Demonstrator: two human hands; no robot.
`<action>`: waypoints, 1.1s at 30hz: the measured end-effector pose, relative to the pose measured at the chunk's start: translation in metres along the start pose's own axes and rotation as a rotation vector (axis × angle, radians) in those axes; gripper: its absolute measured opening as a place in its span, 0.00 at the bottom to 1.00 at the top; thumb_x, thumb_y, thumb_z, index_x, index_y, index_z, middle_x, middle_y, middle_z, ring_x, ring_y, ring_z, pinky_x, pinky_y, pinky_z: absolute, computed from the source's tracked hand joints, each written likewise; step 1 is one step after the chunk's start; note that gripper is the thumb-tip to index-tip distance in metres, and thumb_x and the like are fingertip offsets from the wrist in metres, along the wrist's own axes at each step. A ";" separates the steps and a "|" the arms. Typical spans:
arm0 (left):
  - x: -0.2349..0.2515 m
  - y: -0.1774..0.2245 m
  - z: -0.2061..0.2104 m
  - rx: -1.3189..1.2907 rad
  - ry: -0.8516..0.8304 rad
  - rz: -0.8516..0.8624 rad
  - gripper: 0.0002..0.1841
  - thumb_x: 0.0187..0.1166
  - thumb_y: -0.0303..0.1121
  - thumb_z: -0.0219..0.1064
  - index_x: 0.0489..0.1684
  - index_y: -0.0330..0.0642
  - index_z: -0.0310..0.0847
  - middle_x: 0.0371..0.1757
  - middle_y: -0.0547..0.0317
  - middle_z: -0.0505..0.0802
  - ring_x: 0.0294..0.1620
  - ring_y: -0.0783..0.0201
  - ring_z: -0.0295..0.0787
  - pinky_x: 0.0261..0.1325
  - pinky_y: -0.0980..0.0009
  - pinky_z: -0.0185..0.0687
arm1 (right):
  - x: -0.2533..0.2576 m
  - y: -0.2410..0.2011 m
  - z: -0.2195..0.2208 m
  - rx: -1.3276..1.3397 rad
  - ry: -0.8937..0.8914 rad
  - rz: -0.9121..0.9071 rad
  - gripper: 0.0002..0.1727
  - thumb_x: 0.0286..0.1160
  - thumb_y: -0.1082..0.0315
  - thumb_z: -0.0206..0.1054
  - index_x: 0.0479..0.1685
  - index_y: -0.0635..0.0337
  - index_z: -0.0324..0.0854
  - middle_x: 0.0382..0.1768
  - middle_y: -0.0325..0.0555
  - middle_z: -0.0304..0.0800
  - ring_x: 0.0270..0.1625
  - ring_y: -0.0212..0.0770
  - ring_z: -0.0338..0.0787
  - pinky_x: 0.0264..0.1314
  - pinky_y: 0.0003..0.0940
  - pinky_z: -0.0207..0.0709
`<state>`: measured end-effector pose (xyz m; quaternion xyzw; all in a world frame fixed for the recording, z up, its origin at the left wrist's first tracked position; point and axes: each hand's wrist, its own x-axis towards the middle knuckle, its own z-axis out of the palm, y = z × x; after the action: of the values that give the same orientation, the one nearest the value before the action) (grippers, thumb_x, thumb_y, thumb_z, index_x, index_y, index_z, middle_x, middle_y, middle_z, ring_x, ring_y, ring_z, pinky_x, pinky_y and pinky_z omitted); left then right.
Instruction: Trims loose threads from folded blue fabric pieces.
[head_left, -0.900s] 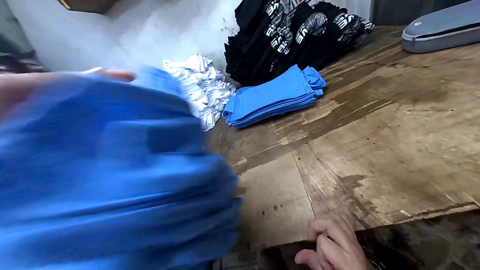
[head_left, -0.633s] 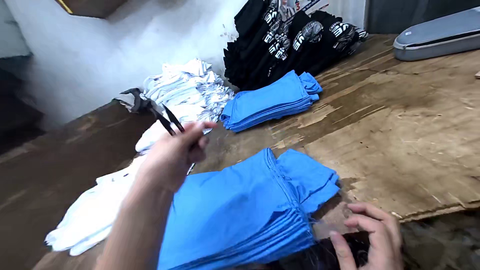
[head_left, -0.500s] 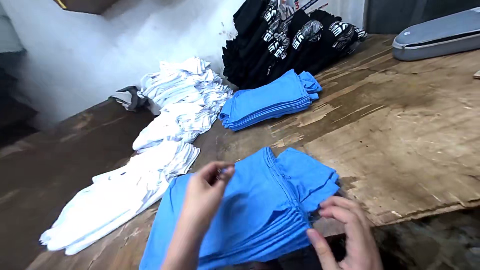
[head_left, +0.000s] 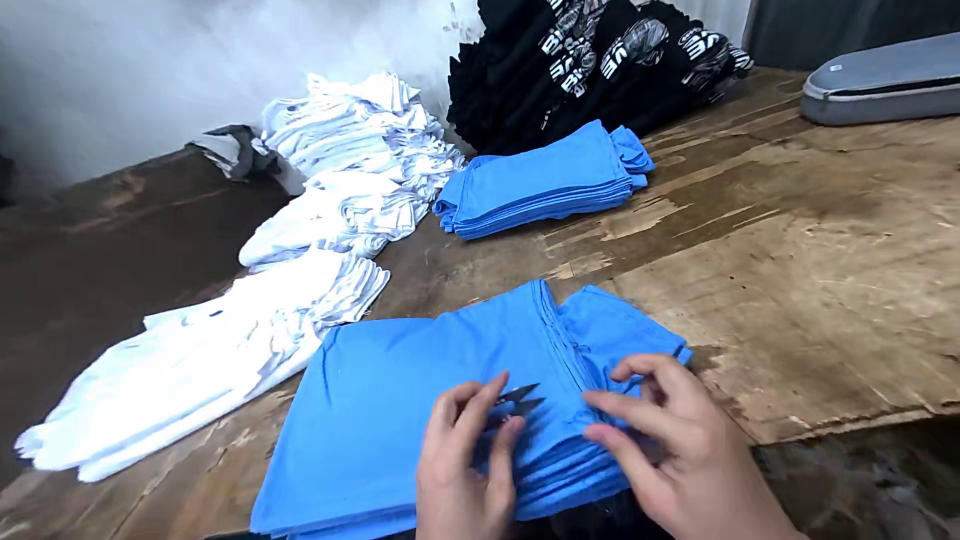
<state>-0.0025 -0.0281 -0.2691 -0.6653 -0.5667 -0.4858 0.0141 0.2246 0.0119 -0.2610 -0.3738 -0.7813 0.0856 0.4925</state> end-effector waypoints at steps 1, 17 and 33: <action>-0.001 0.005 0.001 -0.049 -0.029 0.005 0.19 0.77 0.38 0.72 0.64 0.43 0.90 0.56 0.54 0.90 0.51 0.72 0.89 0.50 0.78 0.90 | -0.002 0.004 0.009 -0.058 0.019 -0.020 0.11 0.75 0.49 0.70 0.38 0.37 0.97 0.49 0.37 0.89 0.44 0.30 0.83 0.45 0.29 0.79; 0.011 0.021 0.002 -0.033 -0.086 0.099 0.07 0.78 0.37 0.71 0.44 0.55 0.96 0.46 0.69 0.93 0.47 0.74 0.89 0.49 0.76 0.86 | -0.018 -0.006 0.009 0.010 0.044 0.017 0.13 0.84 0.50 0.64 0.34 0.43 0.88 0.49 0.36 0.87 0.57 0.32 0.84 0.61 0.34 0.76; 0.030 0.009 0.004 -0.514 -0.184 -0.216 0.08 0.82 0.30 0.65 0.53 0.41 0.85 0.31 0.64 0.91 0.27 0.72 0.85 0.28 0.80 0.79 | 0.009 -0.002 0.052 0.734 0.061 0.075 0.30 0.73 0.54 0.78 0.66 0.68 0.79 0.50 0.43 0.88 0.46 0.29 0.87 0.47 0.24 0.85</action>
<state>0.0035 -0.0065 -0.2469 -0.6244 -0.4915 -0.5496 -0.2580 0.1784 0.0281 -0.2794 -0.2031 -0.6691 0.3671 0.6135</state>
